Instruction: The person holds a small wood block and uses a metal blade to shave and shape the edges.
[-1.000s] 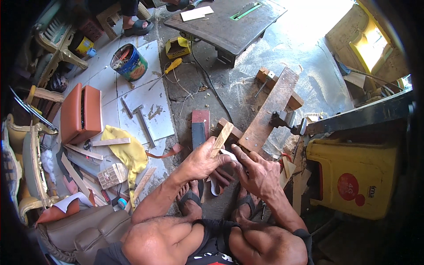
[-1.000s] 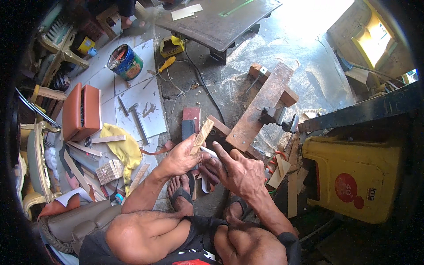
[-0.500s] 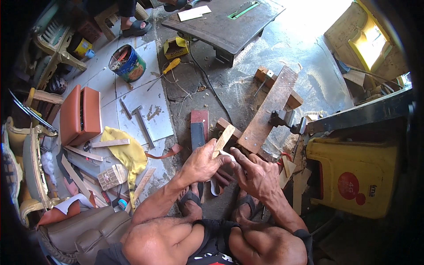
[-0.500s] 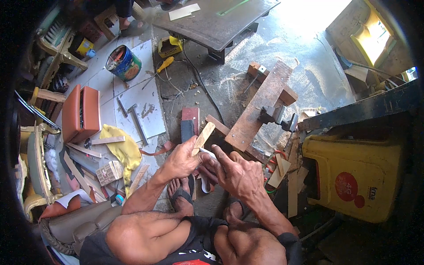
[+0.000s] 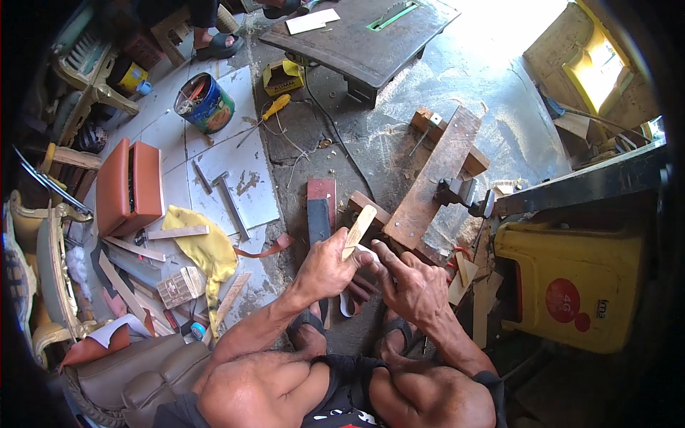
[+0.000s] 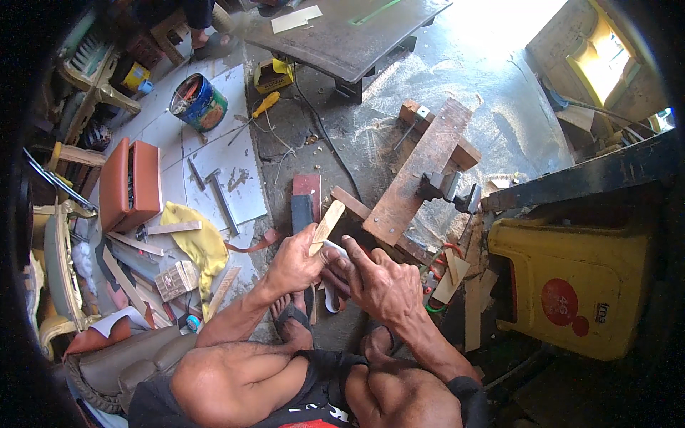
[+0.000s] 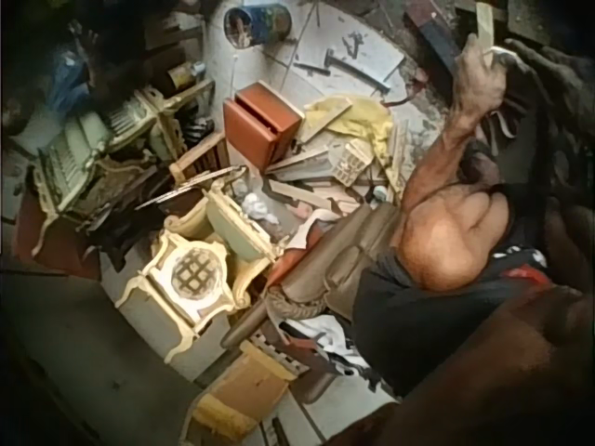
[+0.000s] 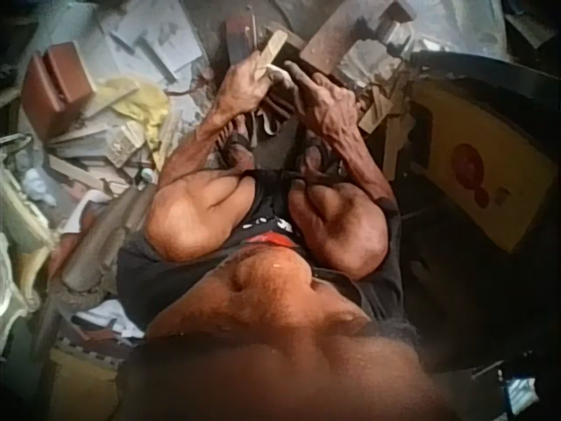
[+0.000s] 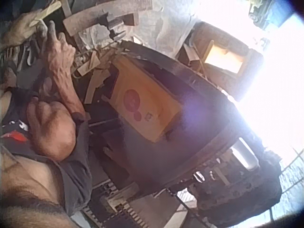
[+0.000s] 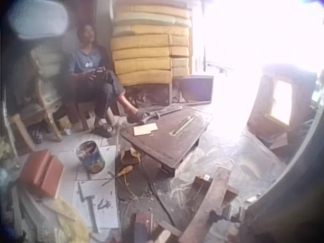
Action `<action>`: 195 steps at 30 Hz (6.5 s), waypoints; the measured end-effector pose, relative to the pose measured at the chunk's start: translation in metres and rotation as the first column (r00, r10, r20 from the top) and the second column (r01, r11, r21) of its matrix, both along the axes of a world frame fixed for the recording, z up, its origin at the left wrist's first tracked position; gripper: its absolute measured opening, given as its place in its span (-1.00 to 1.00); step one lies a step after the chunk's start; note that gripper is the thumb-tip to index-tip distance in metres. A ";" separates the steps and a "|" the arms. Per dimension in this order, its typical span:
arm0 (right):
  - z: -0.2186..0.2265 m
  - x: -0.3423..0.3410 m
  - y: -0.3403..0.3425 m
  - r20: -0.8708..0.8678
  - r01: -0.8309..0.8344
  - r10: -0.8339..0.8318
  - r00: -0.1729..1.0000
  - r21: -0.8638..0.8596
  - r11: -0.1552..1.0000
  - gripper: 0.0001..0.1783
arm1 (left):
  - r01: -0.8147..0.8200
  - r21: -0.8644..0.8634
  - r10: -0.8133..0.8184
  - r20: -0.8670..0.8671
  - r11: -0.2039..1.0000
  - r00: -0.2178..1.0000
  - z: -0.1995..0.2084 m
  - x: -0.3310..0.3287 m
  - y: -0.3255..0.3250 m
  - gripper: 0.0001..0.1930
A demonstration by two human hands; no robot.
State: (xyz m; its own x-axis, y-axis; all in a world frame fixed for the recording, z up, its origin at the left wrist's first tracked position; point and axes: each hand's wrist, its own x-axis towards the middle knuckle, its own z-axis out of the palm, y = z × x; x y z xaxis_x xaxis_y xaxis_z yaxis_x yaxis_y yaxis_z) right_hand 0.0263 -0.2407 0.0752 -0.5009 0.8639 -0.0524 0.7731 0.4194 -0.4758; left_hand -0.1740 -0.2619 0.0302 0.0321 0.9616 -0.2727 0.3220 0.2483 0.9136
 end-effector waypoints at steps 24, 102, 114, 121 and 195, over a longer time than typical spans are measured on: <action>-0.009 -0.004 -0.009 -0.064 0.111 -0.110 0.992 0.011 0.994 -0.60 | -0.077 0.163 0.088 -0.063 0.984 0.994 -0.002 0.015 -0.004 -0.53; -0.097 0.023 0.008 -0.349 0.345 -0.876 0.334 -0.819 0.458 -0.68 | -0.141 0.036 0.117 0.379 0.989 0.918 -0.084 0.048 0.062 -0.77; -0.081 0.063 0.003 -0.073 0.369 -0.369 0.926 -0.020 0.929 -0.45 | -0.118 0.323 0.127 -0.007 0.939 0.992 -0.094 0.073 0.104 -0.57; -0.067 0.083 0.001 -0.083 0.311 -0.336 0.938 -0.222 0.924 -0.18 | -0.055 0.307 0.074 -0.049 0.950 0.996 -0.091 0.075 0.096 -0.57; -0.044 0.038 0.072 0.356 0.226 -0.063 0.932 -0.436 0.871 -0.71 | -0.085 0.267 0.109 -0.076 0.960 0.991 -0.106 0.085 0.095 -0.60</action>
State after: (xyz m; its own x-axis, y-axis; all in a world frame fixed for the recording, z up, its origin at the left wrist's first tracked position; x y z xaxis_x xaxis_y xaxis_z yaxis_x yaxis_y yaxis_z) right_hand 0.0639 -0.1686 0.0308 -0.2570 0.7587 -0.5986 0.9500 0.0846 -0.3007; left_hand -0.0890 -0.1668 -0.0758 -0.0780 0.9969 -0.0074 0.3914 0.0374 0.9194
